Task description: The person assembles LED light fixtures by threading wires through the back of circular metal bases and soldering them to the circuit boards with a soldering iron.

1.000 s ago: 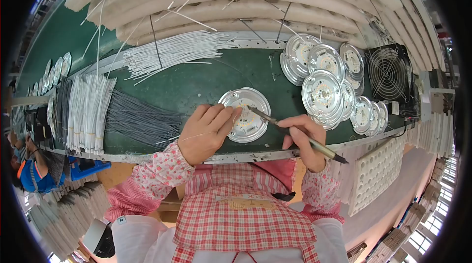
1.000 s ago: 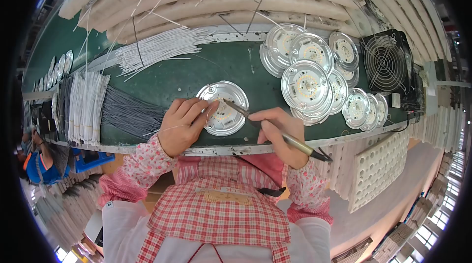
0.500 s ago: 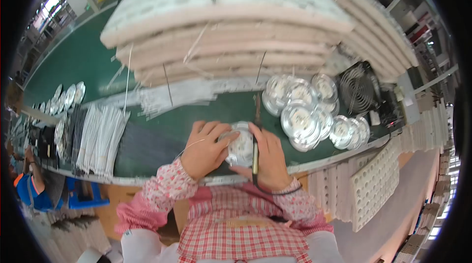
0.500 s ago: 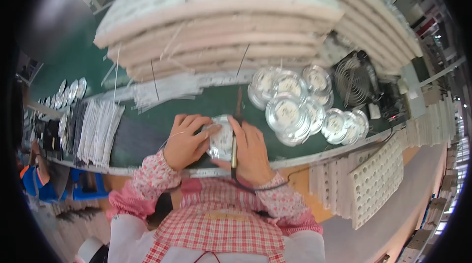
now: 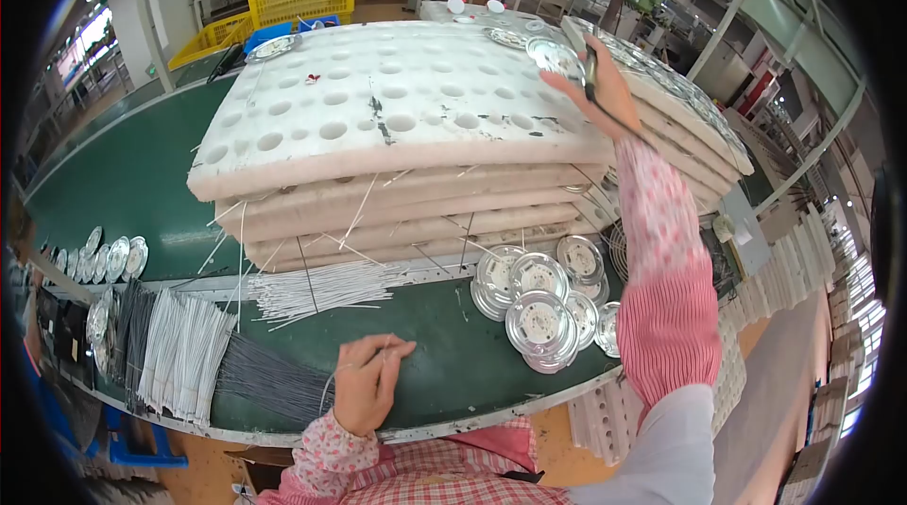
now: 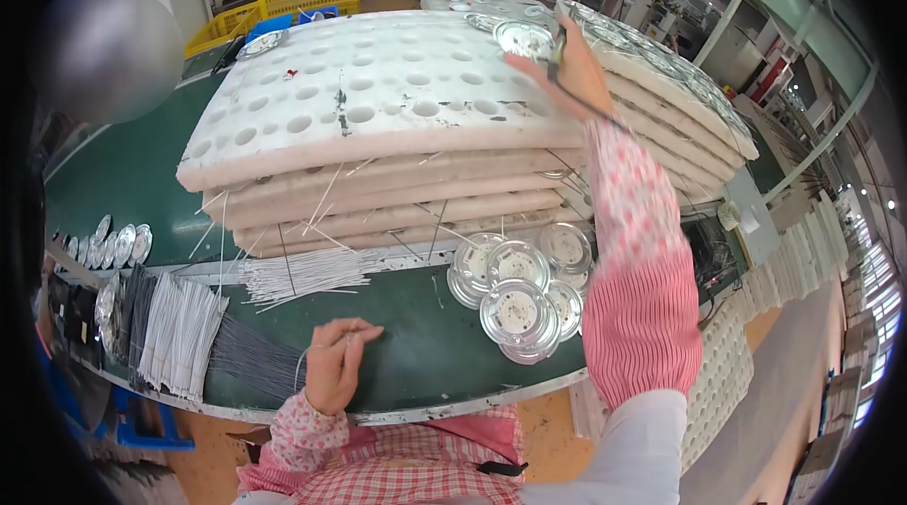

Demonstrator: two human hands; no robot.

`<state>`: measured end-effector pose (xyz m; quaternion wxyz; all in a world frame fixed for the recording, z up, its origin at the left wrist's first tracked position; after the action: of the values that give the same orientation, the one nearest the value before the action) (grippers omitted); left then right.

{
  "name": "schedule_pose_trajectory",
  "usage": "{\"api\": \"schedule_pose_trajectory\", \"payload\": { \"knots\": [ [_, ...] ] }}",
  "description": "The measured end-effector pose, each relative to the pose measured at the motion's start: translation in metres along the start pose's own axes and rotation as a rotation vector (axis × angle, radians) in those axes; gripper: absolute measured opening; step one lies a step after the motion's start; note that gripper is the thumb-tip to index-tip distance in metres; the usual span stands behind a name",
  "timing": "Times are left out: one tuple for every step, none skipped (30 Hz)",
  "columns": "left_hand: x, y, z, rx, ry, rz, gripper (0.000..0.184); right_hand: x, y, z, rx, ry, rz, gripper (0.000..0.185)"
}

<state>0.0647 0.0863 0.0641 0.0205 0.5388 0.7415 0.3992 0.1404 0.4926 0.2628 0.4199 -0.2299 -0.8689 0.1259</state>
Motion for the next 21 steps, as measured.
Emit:
{"api": "schedule_pose_trajectory", "payload": {
  "knots": [
    [-0.002, -0.002, 0.007, -0.003, -0.013, -0.008, 0.024, 0.021, 0.021, 0.015, -0.073, 0.000, -0.013, 0.090],
    [-0.002, -0.002, 0.017, -0.007, -0.031, 0.004, 0.020, 0.051, 0.063, 0.036, -0.061, -0.027, -0.111, 0.091],
    [0.001, 0.002, 0.025, 0.000, -0.056, 0.027, 0.020, 0.069, 0.098, 0.056, -0.046, -0.060, -0.199, 0.092],
    [0.008, 0.006, 0.034, 0.004, -0.095, 0.043, 0.019, 0.068, 0.099, 0.063, -0.027, -0.115, -0.138, 0.092],
    [0.014, 0.009, 0.043, 0.004, -0.143, 0.058, 0.019, 0.064, 0.090, 0.062, -0.009, -0.173, -0.069, 0.092],
    [0.020, 0.012, 0.051, 0.007, -0.145, 0.103, 0.019, 0.051, 0.064, 0.048, -0.115, -0.123, -0.089, 0.091],
    [0.027, 0.014, 0.060, 0.002, -0.140, 0.154, 0.020, 0.041, 0.043, 0.032, -0.168, -0.133, -0.033, 0.085],
    [0.033, 0.016, 0.072, 0.005, -0.141, 0.190, 0.021, 0.031, 0.045, 0.014, -0.248, -0.114, -0.146, 0.076],
    [0.038, 0.019, 0.084, 0.007, -0.134, 0.232, 0.022, 0.005, 0.015, -0.007, -0.234, -0.072, -0.295, 0.066],
    [0.044, 0.022, 0.093, 0.009, -0.126, 0.279, 0.024, -0.020, -0.014, -0.030, -0.256, -0.102, -0.295, 0.057],
    [0.052, 0.026, 0.104, 0.067, -0.147, 0.330, 0.025, -0.044, -0.030, -0.055, -0.280, -0.096, -0.312, 0.058],
    [0.058, 0.031, 0.114, 0.123, -0.165, 0.382, 0.026, -0.069, -0.046, -0.080, -0.305, -0.093, -0.331, 0.061],
    [0.062, 0.037, 0.124, 0.181, -0.182, 0.437, 0.028, -0.099, -0.072, -0.098, -0.358, -0.060, -0.332, 0.049],
    [0.067, 0.037, 0.131, 0.172, -0.198, 0.397, 0.028, -0.126, -0.087, -0.119, -0.424, -0.060, -0.268, 0.045],
    [0.071, 0.038, 0.138, 0.165, -0.211, 0.357, 0.029, -0.155, -0.095, -0.135, -0.430, -0.103, -0.162, 0.044],
    [0.075, 0.040, 0.144, 0.160, -0.222, 0.315, 0.030, -0.181, -0.102, -0.149, -0.433, -0.142, -0.057, 0.043],
    [0.079, 0.038, 0.150, 0.076, -0.303, 0.174, 0.030, -0.208, -0.106, -0.159, -0.444, -0.174, -0.009, 0.043],
    [0.080, 0.038, 0.156, -0.005, -0.385, 0.029, 0.030, -0.234, -0.110, -0.167, -0.451, -0.208, 0.041, 0.043],
    [0.077, 0.035, 0.163, -0.086, -0.465, -0.121, 0.031, -0.256, -0.113, -0.170, -0.452, -0.245, 0.301, 0.045],
    [0.074, 0.030, 0.173, -0.102, -0.354, -0.074, 0.028, -0.282, -0.109, -0.169, -0.439, -0.232, 0.179, 0.046],
    [0.071, 0.023, 0.182, -0.234, -0.339, -0.110, 0.027, -0.307, -0.100, -0.167, -0.353, -0.215, 0.306, 0.046]
  ]
}}
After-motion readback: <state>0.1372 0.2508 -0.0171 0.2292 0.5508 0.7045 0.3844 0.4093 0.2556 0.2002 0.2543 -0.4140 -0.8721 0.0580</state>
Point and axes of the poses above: each hand's wrist, its own x-axis towards the middle knuckle, its own z-axis out of the palm, y = z × x, the point moved 7 cm from there along x, towards the middle knuckle, and after that the axes turned 9 degrees about x, right-handed, at the moved point
